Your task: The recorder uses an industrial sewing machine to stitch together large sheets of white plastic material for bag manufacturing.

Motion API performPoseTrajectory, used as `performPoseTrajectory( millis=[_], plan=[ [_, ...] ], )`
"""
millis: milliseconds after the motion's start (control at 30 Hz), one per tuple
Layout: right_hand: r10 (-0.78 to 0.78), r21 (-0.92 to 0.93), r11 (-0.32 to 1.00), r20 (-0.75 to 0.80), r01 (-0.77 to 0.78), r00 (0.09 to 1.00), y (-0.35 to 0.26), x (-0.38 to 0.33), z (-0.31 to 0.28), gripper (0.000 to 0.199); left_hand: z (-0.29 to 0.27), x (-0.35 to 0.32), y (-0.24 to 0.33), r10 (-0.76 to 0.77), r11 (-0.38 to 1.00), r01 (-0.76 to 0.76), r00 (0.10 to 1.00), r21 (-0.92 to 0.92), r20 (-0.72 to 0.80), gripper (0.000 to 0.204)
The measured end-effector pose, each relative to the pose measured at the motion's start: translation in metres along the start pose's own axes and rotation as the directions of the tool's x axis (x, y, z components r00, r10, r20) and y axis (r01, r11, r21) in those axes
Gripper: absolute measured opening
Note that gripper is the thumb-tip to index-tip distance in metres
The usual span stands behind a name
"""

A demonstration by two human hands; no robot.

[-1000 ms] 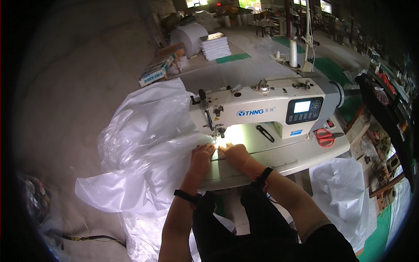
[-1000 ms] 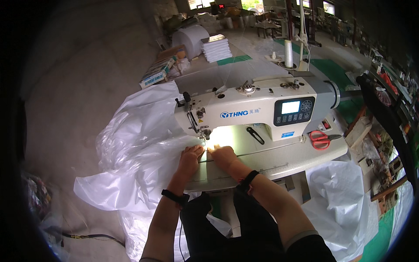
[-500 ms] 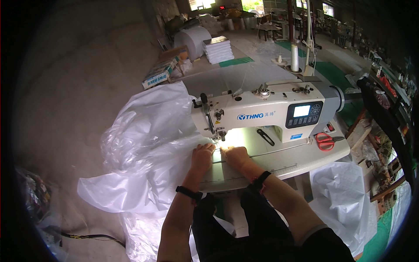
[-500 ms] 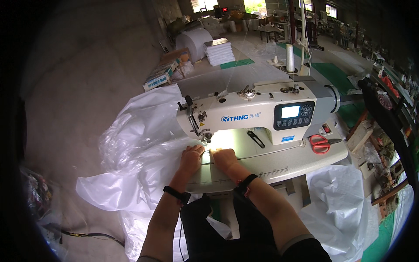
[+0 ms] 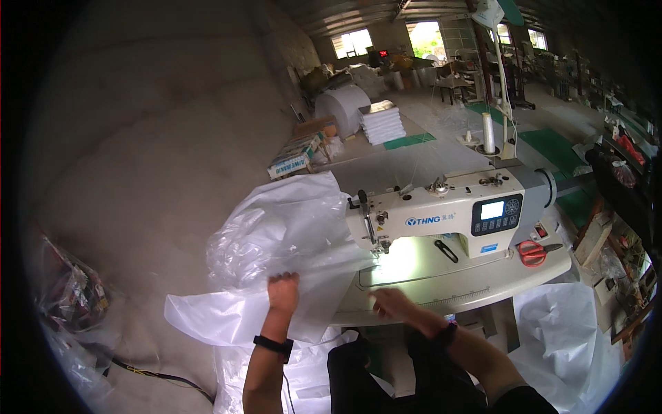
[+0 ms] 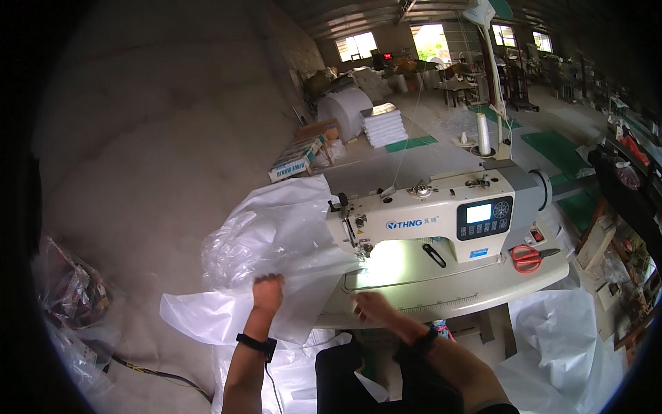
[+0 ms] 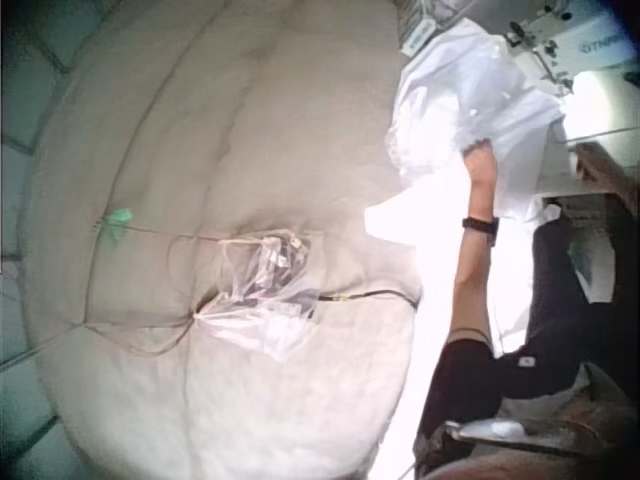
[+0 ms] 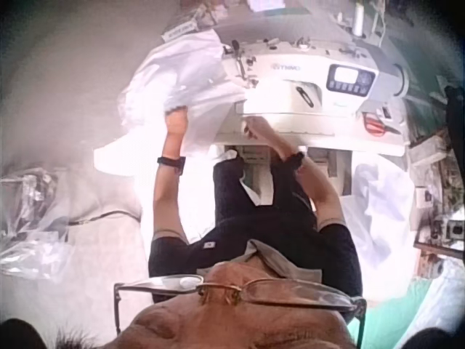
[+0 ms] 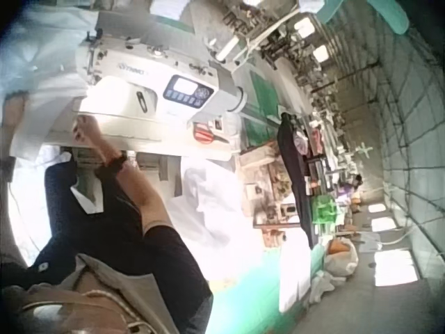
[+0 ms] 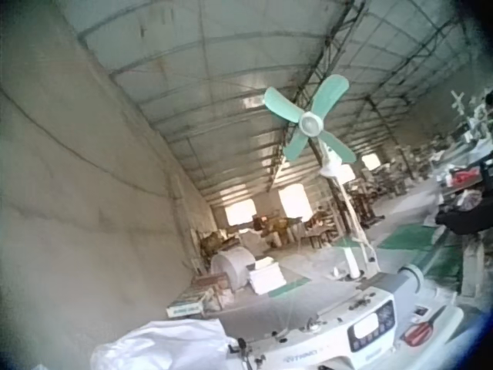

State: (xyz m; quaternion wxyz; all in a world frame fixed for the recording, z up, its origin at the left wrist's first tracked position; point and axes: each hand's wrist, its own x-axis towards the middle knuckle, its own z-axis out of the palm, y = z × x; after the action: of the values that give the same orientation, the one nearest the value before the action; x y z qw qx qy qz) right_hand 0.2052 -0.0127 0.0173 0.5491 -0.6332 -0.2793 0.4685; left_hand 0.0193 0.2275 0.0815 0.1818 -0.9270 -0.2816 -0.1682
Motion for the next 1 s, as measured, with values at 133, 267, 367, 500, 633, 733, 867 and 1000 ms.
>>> performPoseTrajectory(
  millis=[133,267,367,500,633,733,867,1000],
  plan=[
    [0.041,0.290,0.949,0.275,-0.124,0.961,0.028,-0.046,0.049,0.055,-0.009,-0.053,0.061,0.422,0.901,-0.342,0.833,-0.266,0.358,0.015],
    [0.074,0.657,0.675,0.392,-0.335,0.917,0.086,-0.047,0.066,0.053,-0.035,-0.115,0.141,0.612,0.604,-0.158,0.720,-0.781,0.327,0.027],
    [0.020,0.715,0.682,0.188,-0.150,0.982,0.125,-0.049,0.052,0.047,-0.072,-0.116,0.165,0.772,0.522,-0.126,0.491,-0.844,0.404,0.034],
    [-0.284,0.225,0.943,0.151,0.247,0.947,0.113,-0.094,0.006,0.041,-0.086,-0.028,0.149,0.629,0.636,-0.444,0.772,-0.631,0.091,0.047],
    [-0.442,-0.244,0.857,0.100,0.453,0.891,0.060,-0.177,-0.046,0.031,-0.017,0.092,0.082,0.156,0.758,-0.076,0.985,-0.647,0.068,0.053],
    [-0.307,-0.070,0.950,-0.035,0.304,0.951,0.040,-0.208,-0.051,0.033,0.054,0.104,0.033,-0.019,0.905,0.175,0.927,-0.387,0.375,0.067],
    [0.208,0.507,0.841,0.024,-0.192,0.978,0.043,-0.202,-0.051,0.037,0.104,0.047,-0.016,-0.269,0.905,0.396,0.814,-0.153,0.514,0.074],
    [0.195,0.657,0.724,0.096,-0.209,0.976,0.063,-0.172,-0.035,0.040,0.105,-0.014,-0.095,-0.554,0.792,0.610,0.741,-0.036,0.379,0.067]
  ],
)
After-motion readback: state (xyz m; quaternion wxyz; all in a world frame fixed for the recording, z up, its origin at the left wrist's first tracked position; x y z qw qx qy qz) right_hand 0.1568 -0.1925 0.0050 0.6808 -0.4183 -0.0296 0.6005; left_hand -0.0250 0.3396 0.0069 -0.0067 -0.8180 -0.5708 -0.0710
